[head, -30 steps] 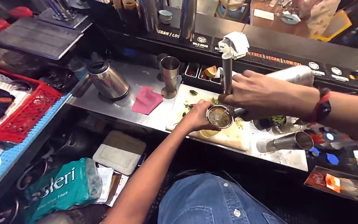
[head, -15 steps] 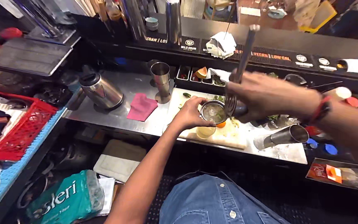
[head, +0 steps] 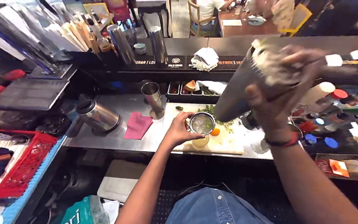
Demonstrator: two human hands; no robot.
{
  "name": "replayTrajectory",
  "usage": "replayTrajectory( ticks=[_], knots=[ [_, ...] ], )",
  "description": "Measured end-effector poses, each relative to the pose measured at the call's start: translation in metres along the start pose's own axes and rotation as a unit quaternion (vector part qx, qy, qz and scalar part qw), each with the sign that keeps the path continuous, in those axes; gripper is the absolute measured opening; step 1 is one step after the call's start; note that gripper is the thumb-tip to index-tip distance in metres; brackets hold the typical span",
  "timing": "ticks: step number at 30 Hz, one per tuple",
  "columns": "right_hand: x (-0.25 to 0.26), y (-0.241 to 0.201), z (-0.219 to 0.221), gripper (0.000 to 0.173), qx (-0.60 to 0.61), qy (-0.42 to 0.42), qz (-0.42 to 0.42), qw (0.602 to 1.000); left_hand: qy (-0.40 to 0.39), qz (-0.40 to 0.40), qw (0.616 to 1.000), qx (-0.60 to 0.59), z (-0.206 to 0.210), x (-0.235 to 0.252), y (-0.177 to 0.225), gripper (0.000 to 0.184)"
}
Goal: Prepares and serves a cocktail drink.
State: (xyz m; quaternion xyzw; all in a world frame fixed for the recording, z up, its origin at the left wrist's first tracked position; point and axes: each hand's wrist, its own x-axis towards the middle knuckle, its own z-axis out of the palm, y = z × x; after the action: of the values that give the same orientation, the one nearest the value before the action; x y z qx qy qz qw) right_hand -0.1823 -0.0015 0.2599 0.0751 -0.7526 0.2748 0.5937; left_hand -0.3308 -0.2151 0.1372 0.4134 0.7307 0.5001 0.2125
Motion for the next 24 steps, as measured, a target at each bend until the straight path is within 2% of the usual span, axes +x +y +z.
replayTrajectory(
  ticks=[3, 5, 7, 11, 18, 21, 24],
  knots=[
    [-0.054, 0.018, 0.008, 0.068, 0.031, -0.015, 0.104, 0.994, -0.004, -0.007, 1.000, 0.004, 0.007, -0.007, -0.008, 0.090],
    [-0.068, 0.019, 0.002, 0.068, 0.030, -0.008, 0.151, 0.988, -0.012, -0.022, 1.000, 0.007, 0.009, -0.014, -0.008, 0.088],
    [-0.071, 0.017, -0.012, 0.068, 0.020, 0.009, 0.158, 0.987, -0.009, -0.038, 0.999, 0.012, 0.010, -0.016, -0.013, 0.089],
    [-0.075, 0.018, -0.049, 0.066, -0.023, 0.017, 0.142, 0.989, 0.002, -0.034, 0.999, 0.019, 0.003, -0.014, 0.003, 0.089],
    [-0.133, 0.011, -0.127, 0.073, -0.180, 0.020, 0.230, 0.956, 0.020, 0.017, 0.998, 0.060, -0.014, -0.003, 0.057, 0.090],
    [-0.177, 0.002, -0.159, 0.079, -0.245, 0.015, 0.294, 0.924, 0.028, 0.012, 0.997, 0.067, -0.003, -0.004, 0.045, 0.089],
    [-0.220, -0.007, -0.190, 0.080, -0.284, 0.020, 0.337, 0.897, 0.032, -0.050, 0.995, 0.082, 0.020, -0.012, 0.006, 0.090]
  ],
)
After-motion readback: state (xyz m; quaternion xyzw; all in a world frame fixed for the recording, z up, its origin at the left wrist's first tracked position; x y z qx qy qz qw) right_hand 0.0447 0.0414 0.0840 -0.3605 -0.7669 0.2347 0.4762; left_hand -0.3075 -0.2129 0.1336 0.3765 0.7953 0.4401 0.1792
